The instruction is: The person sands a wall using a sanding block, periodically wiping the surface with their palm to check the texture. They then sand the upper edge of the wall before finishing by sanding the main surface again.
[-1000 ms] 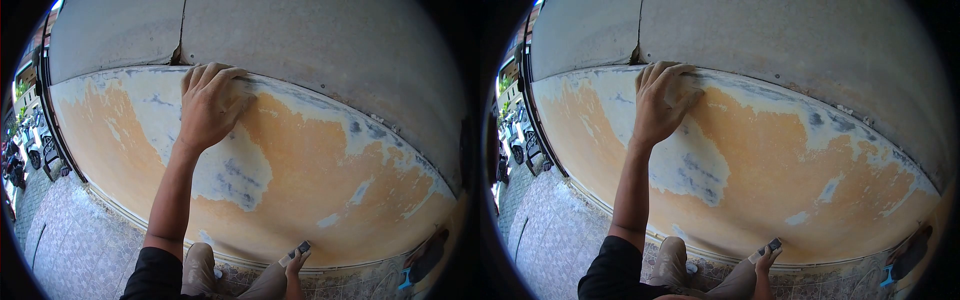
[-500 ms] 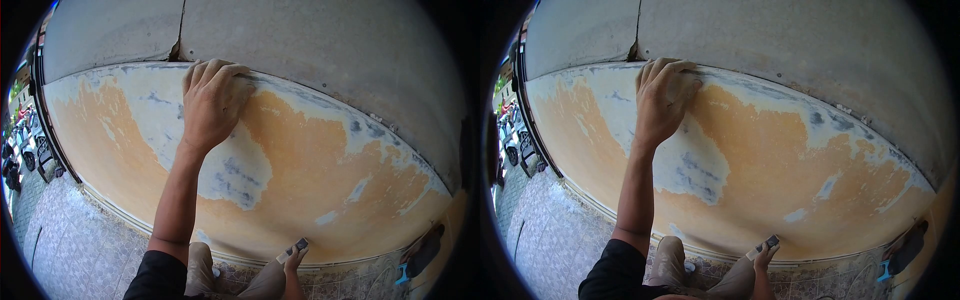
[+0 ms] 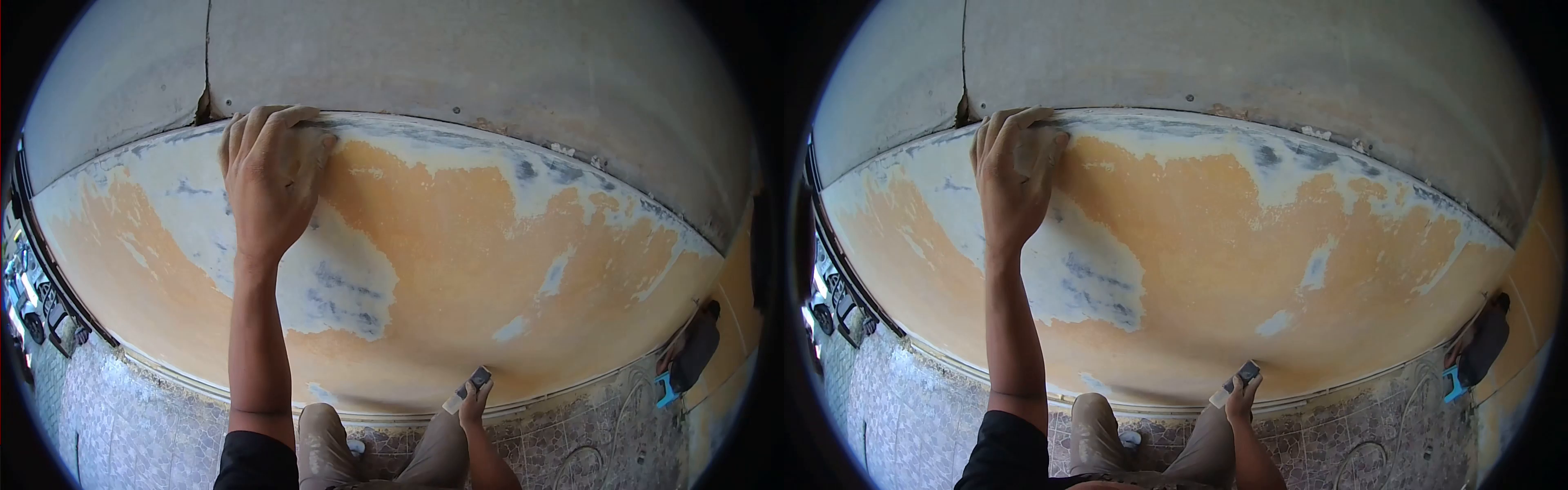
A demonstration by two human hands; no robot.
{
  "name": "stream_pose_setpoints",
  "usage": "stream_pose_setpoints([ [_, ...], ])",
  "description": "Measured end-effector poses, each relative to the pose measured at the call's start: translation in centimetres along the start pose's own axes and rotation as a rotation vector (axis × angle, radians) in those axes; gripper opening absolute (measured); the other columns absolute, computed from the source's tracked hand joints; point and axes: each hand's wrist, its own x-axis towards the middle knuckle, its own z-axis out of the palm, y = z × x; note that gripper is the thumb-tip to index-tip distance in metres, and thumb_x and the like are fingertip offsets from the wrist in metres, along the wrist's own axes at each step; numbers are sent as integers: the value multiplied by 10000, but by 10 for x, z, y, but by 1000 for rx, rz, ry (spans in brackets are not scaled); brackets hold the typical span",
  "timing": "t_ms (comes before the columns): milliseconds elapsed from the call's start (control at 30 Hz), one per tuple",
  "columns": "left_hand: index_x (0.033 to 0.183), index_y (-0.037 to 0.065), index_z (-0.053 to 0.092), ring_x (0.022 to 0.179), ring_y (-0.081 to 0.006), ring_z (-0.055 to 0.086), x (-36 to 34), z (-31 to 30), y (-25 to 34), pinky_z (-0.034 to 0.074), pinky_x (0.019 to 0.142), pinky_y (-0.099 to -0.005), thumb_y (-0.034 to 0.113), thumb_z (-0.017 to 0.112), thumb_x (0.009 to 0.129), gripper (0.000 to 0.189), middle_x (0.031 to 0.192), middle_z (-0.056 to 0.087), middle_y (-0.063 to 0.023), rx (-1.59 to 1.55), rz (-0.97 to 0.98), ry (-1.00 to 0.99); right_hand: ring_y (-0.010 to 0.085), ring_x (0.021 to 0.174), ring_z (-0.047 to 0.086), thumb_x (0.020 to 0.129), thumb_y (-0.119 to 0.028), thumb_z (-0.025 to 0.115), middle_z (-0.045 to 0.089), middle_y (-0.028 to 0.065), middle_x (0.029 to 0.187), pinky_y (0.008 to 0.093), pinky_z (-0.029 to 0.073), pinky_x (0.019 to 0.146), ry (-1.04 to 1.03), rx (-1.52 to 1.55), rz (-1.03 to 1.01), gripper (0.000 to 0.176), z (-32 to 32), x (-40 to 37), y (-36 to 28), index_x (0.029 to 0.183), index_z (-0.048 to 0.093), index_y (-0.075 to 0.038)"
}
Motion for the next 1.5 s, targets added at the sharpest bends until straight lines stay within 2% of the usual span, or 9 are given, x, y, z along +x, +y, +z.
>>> stream_pose_setpoints([
  [133, 1178, 107, 717, 1162, -273, 597, -1, 3, 3, 391, 1112, -440, 342, 886, 855, 434, 1162, 691, -44, 51, 2, 7, 202, 1017, 558, 1041, -56, 548, 532, 103, 1149, 356, 473, 936, 2, -28, -28, 329, 4, -6, -10, 1326, 386, -56],
  [500, 1244, 70, 627, 1191, -300, 550, -8, 36, 36, 379, 1110, -480, 453, 939, 777, 680, 1189, 624, -80, 60, -23, 81, 214, 1023, 582, 1042, -74, 570, 562, 113, 1139, 355, 475, 943, 6, 12, -38, 341, 7, -5, -3, 1331, 390, -50],
  [600, 1232, 101, 604, 1206, -311, 538, -7, 56, 58, 288, 1205, -533, 529, 939, 753, 724, 1189, 624, -68, 23, 80, 139, 211, 1013, 589, 1042, -75, 572, 567, 115, 1146, 349, 483, 937, 3, 29, -9, 347, 11, -9, -16, 1337, 390, -49],
  [733, 1195, 97, 603, 1204, -306, 535, -1, 73, 88, 190, 1268, -593, 624, 909, 743, 758, 1133, 633, -56, 26, 15, 46, 210, 1079, 578, 1034, -102, 584, 571, 113, 1231, 349, 474, 986, -9, 47, 47, 446, 9, -8, -14, 1435, 395, -57],
  [833, 1123, 62, 616, 1125, -345, 557, 1, 85, 106, 184, 1256, -636, 570, 903, 748, 693, 1038, 590, -98, -2, 26, 96, 209, 1090, 578, 1037, -105, 583, 572, 116, 1236, 346, 471, 988, -11, 32, 44, 441, 9, -10, -22, 1432, 395, -53],
  [1000, 1142, 63, 617, 1196, -340, 536, -3, 86, 111, 168, 1262, -634, 541, 899, 761, 674, 1099, 590, -110, -48, -2, 108, 208, 1095, 573, 1033, -101, 584, 573, 112, 1229, 349, 467, 992, -4, 54, 58, 417, 10, -10, -18, 1406, 404, -48],
  [1067, 1230, 83, 586, 1251, -328, 510, -4, 82, 109, 177, 1257, -586, 517, 872, 833, 654, 1152, 625, -73, -40, 28, 59, 208, 1094, 571, 1032, -100, 585, 572, 110, 1224, 352, 466, 993, 0, 47, 54, 409, 8, -8, -13, 1397, 407, -47],
  [1167, 1250, 84, 581, 1278, -334, 500, -4, 77, 107, 177, 1250, -596, 492, 880, 824, 661, 1175, 627, -77, -54, 39, 22, 207, 1078, 569, 1031, -100, 586, 571, 104, 1209, 352, 464, 992, -13, 19, 32, 399, 8, -8, -12, 1387, 412, -48],
  [1500, 1116, 45, 599, 1178, -363, 498, 0, 89, 115, 183, 1248, -621, 608, 834, 814, 681, 1073, 561, -117, 34, -22, 87, 206, 1025, 585, 1059, -95, 574, 571, 110, 1176, 355, 490, 947, -16, 61, 21, 363, 7, -8, -9, 1369, 391, -50],
])
